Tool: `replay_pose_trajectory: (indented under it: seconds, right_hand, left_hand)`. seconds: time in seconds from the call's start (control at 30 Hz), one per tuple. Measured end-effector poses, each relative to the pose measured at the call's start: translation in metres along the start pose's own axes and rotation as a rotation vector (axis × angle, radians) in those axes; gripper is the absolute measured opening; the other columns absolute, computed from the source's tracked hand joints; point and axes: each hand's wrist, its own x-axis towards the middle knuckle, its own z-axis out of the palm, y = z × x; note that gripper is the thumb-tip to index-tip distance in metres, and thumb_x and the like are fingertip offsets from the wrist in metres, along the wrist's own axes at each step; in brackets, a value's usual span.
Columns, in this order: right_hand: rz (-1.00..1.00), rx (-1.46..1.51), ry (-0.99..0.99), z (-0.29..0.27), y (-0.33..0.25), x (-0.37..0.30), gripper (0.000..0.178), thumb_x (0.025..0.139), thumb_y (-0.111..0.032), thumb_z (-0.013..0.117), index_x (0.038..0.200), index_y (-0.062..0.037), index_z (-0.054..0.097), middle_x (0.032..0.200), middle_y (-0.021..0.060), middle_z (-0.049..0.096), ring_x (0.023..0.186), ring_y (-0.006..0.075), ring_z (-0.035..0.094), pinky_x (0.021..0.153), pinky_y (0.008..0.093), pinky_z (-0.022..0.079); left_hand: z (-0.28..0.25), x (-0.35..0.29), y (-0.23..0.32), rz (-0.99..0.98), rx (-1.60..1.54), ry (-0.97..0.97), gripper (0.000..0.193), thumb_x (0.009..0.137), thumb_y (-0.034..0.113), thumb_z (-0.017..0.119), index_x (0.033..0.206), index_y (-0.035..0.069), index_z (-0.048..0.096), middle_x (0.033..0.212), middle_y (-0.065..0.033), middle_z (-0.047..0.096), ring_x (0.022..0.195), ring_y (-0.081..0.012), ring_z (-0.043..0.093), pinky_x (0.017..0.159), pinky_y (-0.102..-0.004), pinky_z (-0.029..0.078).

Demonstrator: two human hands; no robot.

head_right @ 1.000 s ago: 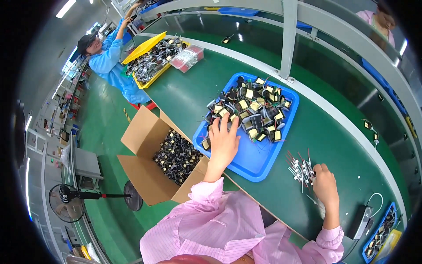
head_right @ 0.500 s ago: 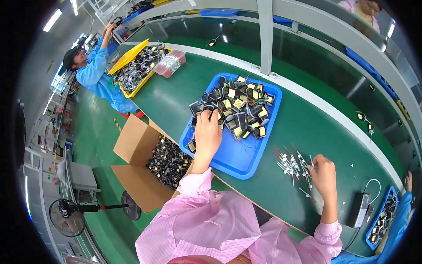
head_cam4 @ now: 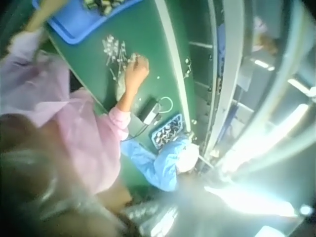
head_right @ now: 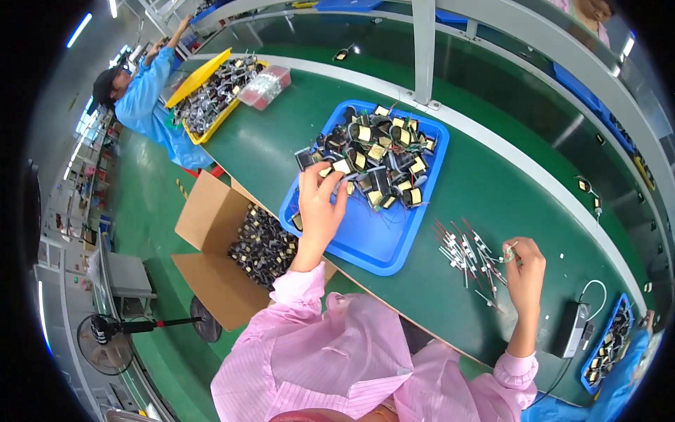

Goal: The person assembles electronic components by hand, inserting small pins into a black housing.

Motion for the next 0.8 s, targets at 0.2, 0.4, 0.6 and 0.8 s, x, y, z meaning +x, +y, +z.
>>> replay_pose_trajectory:
  seconds: [0.2,0.4,0.6,0.8]
  right_hand:
    - [-0.107,0.170,0.176,-0.002,0.013,-0.001,0.015,0.091,-0.011,0.059,0.093,0.0029,0.065,0.093,0.0054,0.060,0.068,0.0097,0.049,0.056,0.0227,0.035]
    - [0.138,0.526,0.346,-0.008,0.013,-0.010,0.019,0.095,-0.012,0.057,0.090,0.0046,0.064,0.092,0.0076,0.062,0.067,0.0059,0.049,0.055,0.0181,0.034]
    - [0.189,0.711,0.282,0.000,-0.016,-0.018,0.020,0.096,-0.013,0.054,0.088,0.0045,0.062,0.090,0.0132,0.064,0.061,0.0092,0.054,0.048,0.0188,0.035]
    - [0.209,0.780,0.178,0.004,-0.023,-0.028,0.019,0.096,-0.012,0.054,0.090,0.0057,0.060,0.090,0.0164,0.064,0.067,0.0158,0.063,0.049,0.0208,0.042]
  left_hand:
    - [0.001,0.006,0.019,0.118,-0.139,0.238,0.018,0.072,0.006,0.073,0.087,0.002,0.065,0.110,-0.0133,0.057,0.092,-0.0274,0.049,0.077,-0.0363,0.043]
    - [0.007,-0.006,0.043,-0.057,-0.894,0.190,0.012,0.081,0.001,0.065,0.081,0.000,0.053,0.111,-0.0207,0.060,0.102,-0.0280,0.058,0.089,-0.0390,0.046]
    - [0.002,-0.021,0.081,-0.327,-1.560,0.106,0.015,0.092,0.002,0.054,0.080,0.000,0.046,0.098,-0.0233,0.064,0.093,-0.0285,0.065,0.083,-0.0376,0.052]
    - [0.003,-0.041,0.093,-0.559,-1.722,-0.086,0.015,0.095,0.007,0.052,0.083,0.001,0.045,0.093,-0.0218,0.065,0.081,-0.0238,0.066,0.074,-0.0353,0.054]
